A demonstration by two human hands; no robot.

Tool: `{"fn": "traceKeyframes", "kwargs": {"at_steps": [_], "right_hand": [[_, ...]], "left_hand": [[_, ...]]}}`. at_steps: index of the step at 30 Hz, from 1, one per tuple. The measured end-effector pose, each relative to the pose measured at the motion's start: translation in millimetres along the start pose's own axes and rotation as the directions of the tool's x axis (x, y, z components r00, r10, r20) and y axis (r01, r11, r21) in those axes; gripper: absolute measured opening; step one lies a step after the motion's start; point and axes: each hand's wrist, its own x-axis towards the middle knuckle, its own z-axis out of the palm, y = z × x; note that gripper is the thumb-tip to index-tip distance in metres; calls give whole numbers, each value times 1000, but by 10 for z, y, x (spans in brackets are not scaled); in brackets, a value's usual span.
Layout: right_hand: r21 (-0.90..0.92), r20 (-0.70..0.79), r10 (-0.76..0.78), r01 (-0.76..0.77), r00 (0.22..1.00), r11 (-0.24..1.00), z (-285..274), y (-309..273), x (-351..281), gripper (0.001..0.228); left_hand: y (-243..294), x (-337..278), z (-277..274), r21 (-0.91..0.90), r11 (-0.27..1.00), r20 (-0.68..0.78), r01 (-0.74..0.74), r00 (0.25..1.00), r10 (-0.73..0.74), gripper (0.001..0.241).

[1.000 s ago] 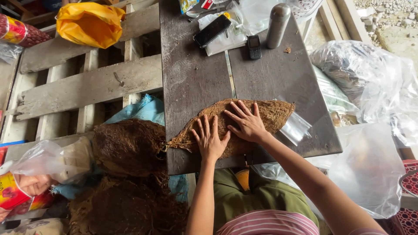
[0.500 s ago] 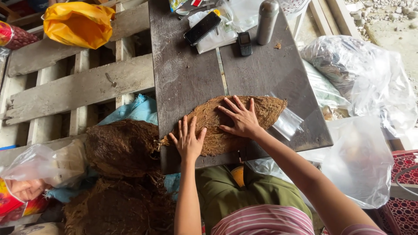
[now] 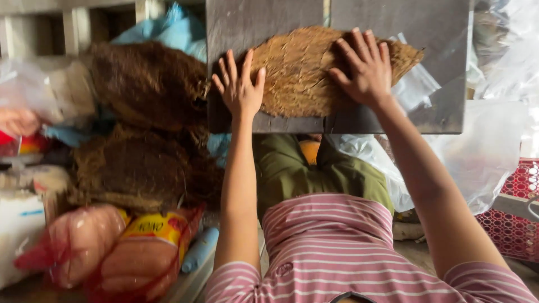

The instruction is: Flattening, folding, and packaging dried tobacco leaves into plastic bags.

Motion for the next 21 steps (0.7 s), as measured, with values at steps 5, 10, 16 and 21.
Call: {"fn": "traceKeyframes", "kwargs": {"at_steps": [5, 10, 16, 21], "right_hand": [[31, 144, 132, -138, 981, 990, -111, 270, -132, 63], [-9, -5, -45, 45, 999, 999, -114, 469, -200, 58], [-17, 35, -15, 16, 999, 1000, -166, 421, -219, 57], [135, 64, -4, -5, 998, 991, -175, 366, -155, 57]], "left_hand": [[-112, -9, 105, -63, 997, -6, -34, 999, 34, 47], [-420, -487, -223, -383, 900, -561, -206, 827, -50, 22], [-1278, -1330, 28, -607, 781, -509, 151, 681, -527, 15], [-1689, -1536, 430, -758, 546, -309, 356, 541, -782, 9]]}}
